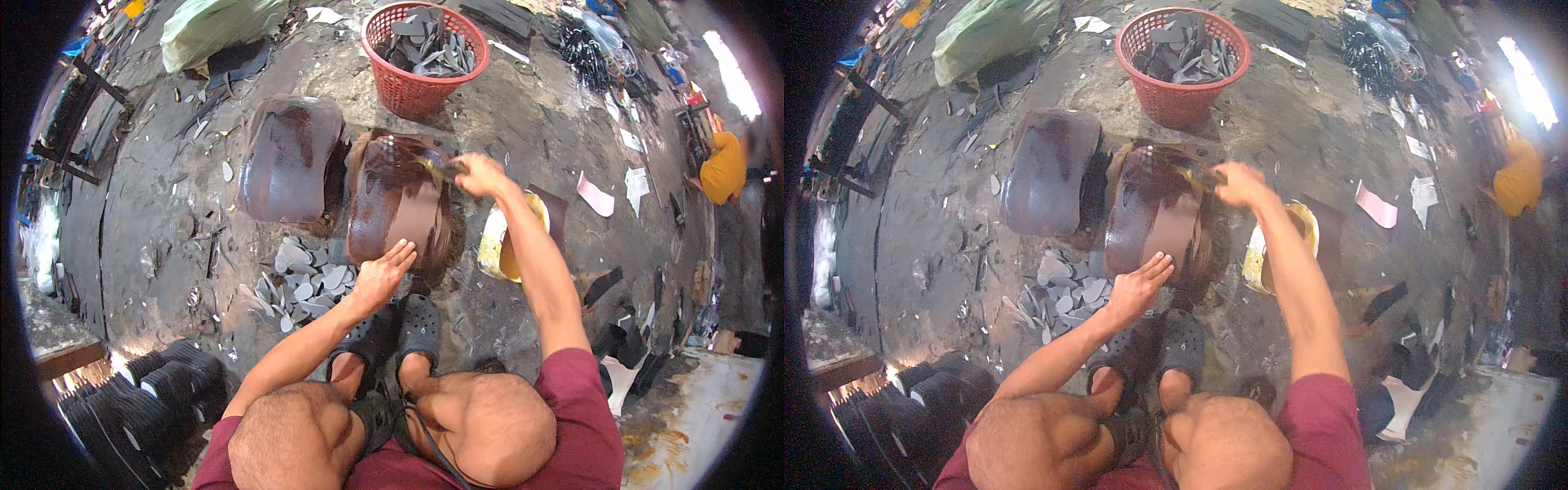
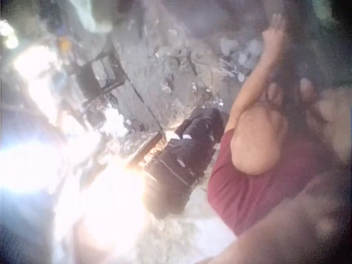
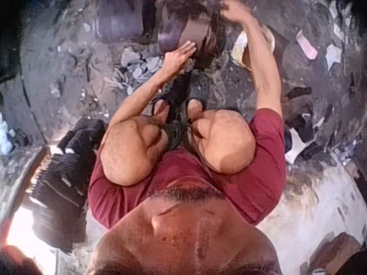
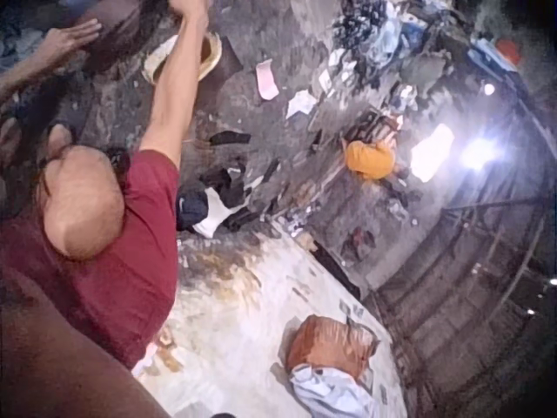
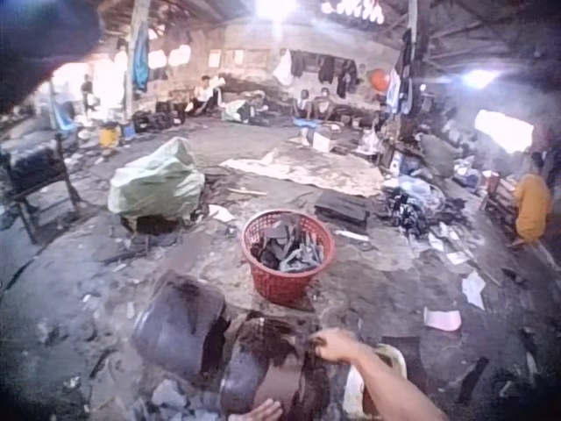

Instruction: The person applies a yellowish liquid to the surface of stacked brown shoe soles using a brush. They repeatedly dip the brush into a yellow container and spread the liquid over the soles, occasionally lifting and repositioning the stack.

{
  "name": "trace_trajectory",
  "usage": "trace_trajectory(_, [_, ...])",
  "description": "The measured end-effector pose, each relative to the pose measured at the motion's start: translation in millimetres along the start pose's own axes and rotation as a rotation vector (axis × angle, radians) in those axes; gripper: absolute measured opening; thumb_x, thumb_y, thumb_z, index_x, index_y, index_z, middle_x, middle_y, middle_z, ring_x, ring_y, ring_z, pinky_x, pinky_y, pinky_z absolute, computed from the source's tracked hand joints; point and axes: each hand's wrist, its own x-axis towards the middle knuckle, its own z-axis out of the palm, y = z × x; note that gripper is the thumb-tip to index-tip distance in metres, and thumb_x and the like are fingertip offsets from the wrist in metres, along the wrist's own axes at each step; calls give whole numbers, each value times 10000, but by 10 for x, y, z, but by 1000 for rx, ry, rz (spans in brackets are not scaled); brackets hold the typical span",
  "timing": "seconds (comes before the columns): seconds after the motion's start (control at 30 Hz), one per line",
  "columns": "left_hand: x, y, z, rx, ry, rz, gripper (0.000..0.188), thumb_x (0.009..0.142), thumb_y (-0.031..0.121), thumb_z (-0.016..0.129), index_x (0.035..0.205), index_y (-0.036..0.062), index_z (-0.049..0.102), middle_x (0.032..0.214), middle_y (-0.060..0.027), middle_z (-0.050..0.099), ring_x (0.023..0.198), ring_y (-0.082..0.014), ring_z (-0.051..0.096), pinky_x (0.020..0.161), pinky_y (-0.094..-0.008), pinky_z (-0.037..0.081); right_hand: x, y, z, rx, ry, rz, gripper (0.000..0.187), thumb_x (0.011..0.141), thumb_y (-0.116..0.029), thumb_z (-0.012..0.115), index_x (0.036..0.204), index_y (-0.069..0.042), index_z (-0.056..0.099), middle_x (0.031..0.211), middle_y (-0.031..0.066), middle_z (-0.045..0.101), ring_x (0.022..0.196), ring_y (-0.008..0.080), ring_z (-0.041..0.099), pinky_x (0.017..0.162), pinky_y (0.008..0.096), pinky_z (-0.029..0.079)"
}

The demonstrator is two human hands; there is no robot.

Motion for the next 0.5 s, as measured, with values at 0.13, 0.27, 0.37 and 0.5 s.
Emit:
trace_trajectory(0.13, [-54,-77,-2,25,23,-7,546,788,12,610,1333,45,581,1494,-64,521,1390,-211,491,837,-335,605,-365,-322,-1,41,-140,-141,504,818,-280,690,1319,-245,647,1165,132,723,1139,337,662,944,468,527])
trace_trajectory(0.27, [37,-119,-37,0,60,-55,553,788,20,592,1339,59,584,1468,-67,549,1374,-211,509,845,-354,605,-362,-465,120,154,180,-59,461,836,-299,662,1287,-203,642,1126,175,718,1092,389,669,920,501,528])
trace_trajectory(0.37, [23,-108,-107,39,16,-5,572,787,16,597,1357,62,565,1504,-60,512,1386,-202,494,806,-354,611,-537,-400,376,97,158,27,442,840,-261,620,1272,-168,632,1117,206,710,1086,415,661,917,515,525])
trace_trajectory(0.5, [107,-199,-177,5,-24,-7,594,779,4,602,1369,57,559,1516,-65,498,1409,-211,466,818,-363,606,-250,-453,177,82,276,14,462,854,-259,631,1311,-192,604,1097,207,713,1065,408,669,904,528,526])
